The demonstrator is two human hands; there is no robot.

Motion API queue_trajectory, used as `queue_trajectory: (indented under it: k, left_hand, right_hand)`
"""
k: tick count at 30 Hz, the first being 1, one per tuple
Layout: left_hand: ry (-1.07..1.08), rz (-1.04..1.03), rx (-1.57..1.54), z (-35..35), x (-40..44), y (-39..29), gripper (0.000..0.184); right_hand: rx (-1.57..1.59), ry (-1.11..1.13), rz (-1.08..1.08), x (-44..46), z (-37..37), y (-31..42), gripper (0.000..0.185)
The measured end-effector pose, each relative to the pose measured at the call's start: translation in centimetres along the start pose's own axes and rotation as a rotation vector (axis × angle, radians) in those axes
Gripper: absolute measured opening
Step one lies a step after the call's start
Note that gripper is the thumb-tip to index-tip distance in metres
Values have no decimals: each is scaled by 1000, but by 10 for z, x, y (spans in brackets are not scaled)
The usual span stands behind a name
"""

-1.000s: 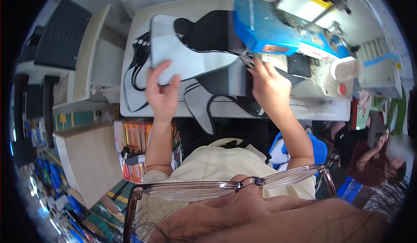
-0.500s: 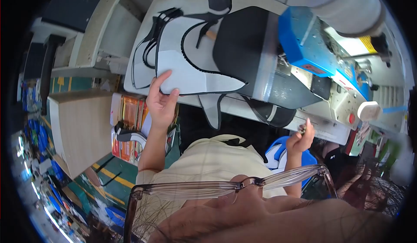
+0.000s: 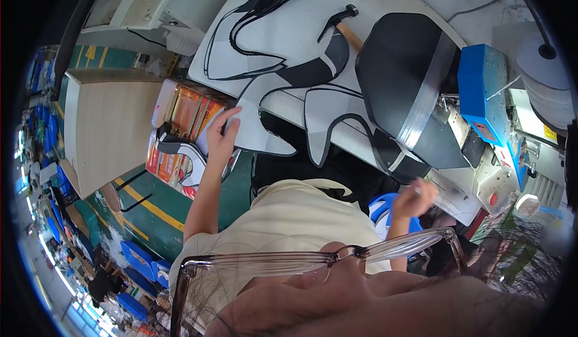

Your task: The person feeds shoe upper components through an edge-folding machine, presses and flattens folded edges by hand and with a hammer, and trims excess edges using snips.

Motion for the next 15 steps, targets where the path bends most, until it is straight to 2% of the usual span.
queue_trajectory:
  k: [1, 3, 4, 5, 6, 8, 10, 11, 13, 15]
  left_hand:
    - [-40, 95, 7, 0, 1, 6, 34]
    - [-55, 45, 64, -3, 4, 9, 30]
    - [-74, -6, 135, -4, 6, 10, 26]
    - [-74, -16, 126, -6, 8, 12, 26]
    - [-101, -54, 94, -7, 9, 15, 26]
    - [-127, -103, 55, -9, 10, 12, 26]
    - [-137, 78, 145, -4, 8, 3, 28]
    - [-133, 70, 139, 0, 8, -2, 28]
    - [-131, 42, 243, 5, 4, -7, 27]
    - [-103, 100, 236, 13, -3, 7, 27]
  right_hand:
    - [182, 72, 101, 21, -17, 35, 16]
    - [373, 347, 17, 53, -59, 88, 22]
    - [398, 365, 1, 71, -87, 103, 29]
    - [366, 444, -145, 79, -123, 110, 33]
    - [275, 432, -172, 94, -156, 114, 39]
    - [231, 577, -311, 109, -237, 97, 48]
    - [275, 727, -424, 116, -264, 91, 51]
    - [414, 845, -612, 118, -268, 87, 47]
    - [543, 964, -788, 138, -250, 95, 43]
    - [1439, 780, -1297, 144, -224, 112, 34]
Point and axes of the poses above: each hand's wrist, its own x-axis towards the middle knuckle, its own z-axis out of the back of the hand, y = z × x, the point moved 1 cm from there along x, towards the middle knuckle, and after that the axes turned 10 degrees about -x, right-handed, at the moved point
